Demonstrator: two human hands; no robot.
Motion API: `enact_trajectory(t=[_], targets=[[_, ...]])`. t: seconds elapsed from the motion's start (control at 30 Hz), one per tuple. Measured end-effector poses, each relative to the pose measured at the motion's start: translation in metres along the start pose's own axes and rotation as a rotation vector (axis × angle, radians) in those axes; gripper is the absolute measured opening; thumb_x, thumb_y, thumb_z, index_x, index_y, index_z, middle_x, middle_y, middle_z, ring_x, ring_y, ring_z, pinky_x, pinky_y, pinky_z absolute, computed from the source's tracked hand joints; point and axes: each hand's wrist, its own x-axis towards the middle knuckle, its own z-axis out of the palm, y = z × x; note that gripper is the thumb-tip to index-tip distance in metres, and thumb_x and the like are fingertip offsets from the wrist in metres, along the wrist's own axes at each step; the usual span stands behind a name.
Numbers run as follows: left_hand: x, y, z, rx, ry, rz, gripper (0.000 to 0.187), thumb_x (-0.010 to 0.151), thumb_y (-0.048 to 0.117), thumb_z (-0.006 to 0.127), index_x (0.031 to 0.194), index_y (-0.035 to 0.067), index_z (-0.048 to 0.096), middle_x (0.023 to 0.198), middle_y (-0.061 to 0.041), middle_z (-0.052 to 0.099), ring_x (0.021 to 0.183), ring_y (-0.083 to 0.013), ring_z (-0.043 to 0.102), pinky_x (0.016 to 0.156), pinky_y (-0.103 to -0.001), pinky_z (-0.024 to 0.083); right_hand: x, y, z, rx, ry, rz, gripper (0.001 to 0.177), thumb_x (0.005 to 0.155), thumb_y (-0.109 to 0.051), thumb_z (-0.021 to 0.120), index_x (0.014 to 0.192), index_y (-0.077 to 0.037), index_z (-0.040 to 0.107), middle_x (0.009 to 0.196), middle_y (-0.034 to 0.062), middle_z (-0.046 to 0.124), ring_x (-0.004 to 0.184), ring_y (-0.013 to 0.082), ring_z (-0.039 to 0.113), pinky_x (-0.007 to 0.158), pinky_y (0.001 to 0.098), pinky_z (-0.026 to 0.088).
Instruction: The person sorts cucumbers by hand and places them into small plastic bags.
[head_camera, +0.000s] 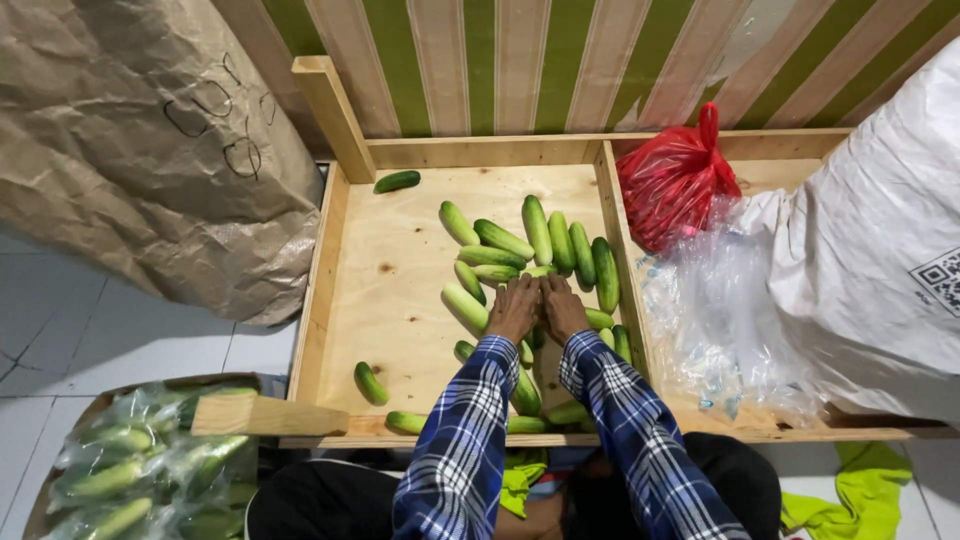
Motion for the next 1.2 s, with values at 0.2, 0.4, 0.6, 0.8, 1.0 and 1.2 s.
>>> enact_trajectory(t=[0.2, 0.4, 0.6, 0.8, 1.0, 1.2], targets=[[0.014, 0.001, -0.006, 0.041, -0.103, -0.052, 0.077, 0.085, 0.026, 0.078, 0.149, 0.006, 0.041, 0.152, -0.015, 0.047, 0.134, -0.0332, 0.051, 0.102, -0.047, 0.054, 0.012, 0.0, -0.006, -0.138, -0.086, -0.011, 0.056, 0.104, -0.018, 0.047, 0.158, -0.013, 0.034, 0.166, 0.0106, 0.029, 0.15, 0.0381, 0.034, 0.101, 0.0526, 0.056], [0.02, -0.001, -0.008, 0.029, -0.107, -0.142, 0.077, 0.085, 0.022, 0.073, 0.151, 0.005, 0.038, 0.147, -0.015, 0.05, 0.122, -0.039, 0.057, 0.094, -0.053, 0.053, 0.018, -0.007, -0.011, -0.146, -0.103, 0.028, 0.071, 0.099, -0.03, 0.06, 0.162, -0.023, 0.027, 0.153, 0.005, 0.038, 0.141, 0.0323, 0.04, 0.101, 0.0531, 0.053], [0.021, -0.004, 0.008, 0.085, -0.007, -0.178, 0.043, 0.084, 0.016, 0.07, 0.124, 0.006, 0.06, 0.12, -0.011, 0.059, 0.106, -0.034, 0.059, 0.082, -0.047, 0.05, 0.024, 0.012, 0.018, -0.225, 0.112, 0.022, 0.038, 0.101, -0.022, 0.047, 0.138, -0.025, 0.048, 0.129, 0.0062, 0.043, 0.122, 0.0311, 0.049, 0.091, 0.0455, 0.052], [0.01, 0.003, 0.014, 0.189, -0.037, -0.191, 0.036, 0.086, 0.023, 0.07, 0.118, 0.021, 0.054, 0.112, -0.001, 0.067, 0.105, -0.0265, 0.064, 0.087, -0.043, 0.047, 0.029, 0.026, 0.074, -0.108, -0.067, 0.093, 0.046, 0.103, -0.018, 0.046, 0.147, -0.026, 0.038, 0.135, 0.005, 0.052, 0.132, 0.0291, 0.052, 0.107, 0.0526, 0.041], [-0.016, 0.011, 0.013, 0.094, -0.093, -0.23, 0.042, 0.087, 0.019, 0.071, 0.126, 0.015, 0.057, 0.117, -0.007, 0.061, 0.106, -0.0296, 0.06, 0.086, -0.043, 0.047, 0.004, 0.032, 0.075, -0.078, -0.138, 0.042, 0.052, 0.104, -0.021, 0.044, 0.154, -0.033, 0.04, 0.137, 0.0033, 0.054, 0.13, 0.031, 0.055, 0.11, 0.0538, 0.041], [-0.036, 0.004, 0.025, 0.023, -0.046, -0.149, 0.039, 0.085, 0.018, 0.072, 0.122, 0.017, 0.059, 0.114, -0.007, 0.062, 0.109, -0.0318, 0.059, 0.088, -0.046, 0.047, -0.035, 0.012, 0.044, -0.058, -0.119, 0.006, 0.073, 0.09, -0.029, 0.073, 0.155, -0.032, 0.04, 0.127, 0.0081, 0.06, 0.118, 0.0311, 0.064, 0.116, 0.0617, 0.029]])
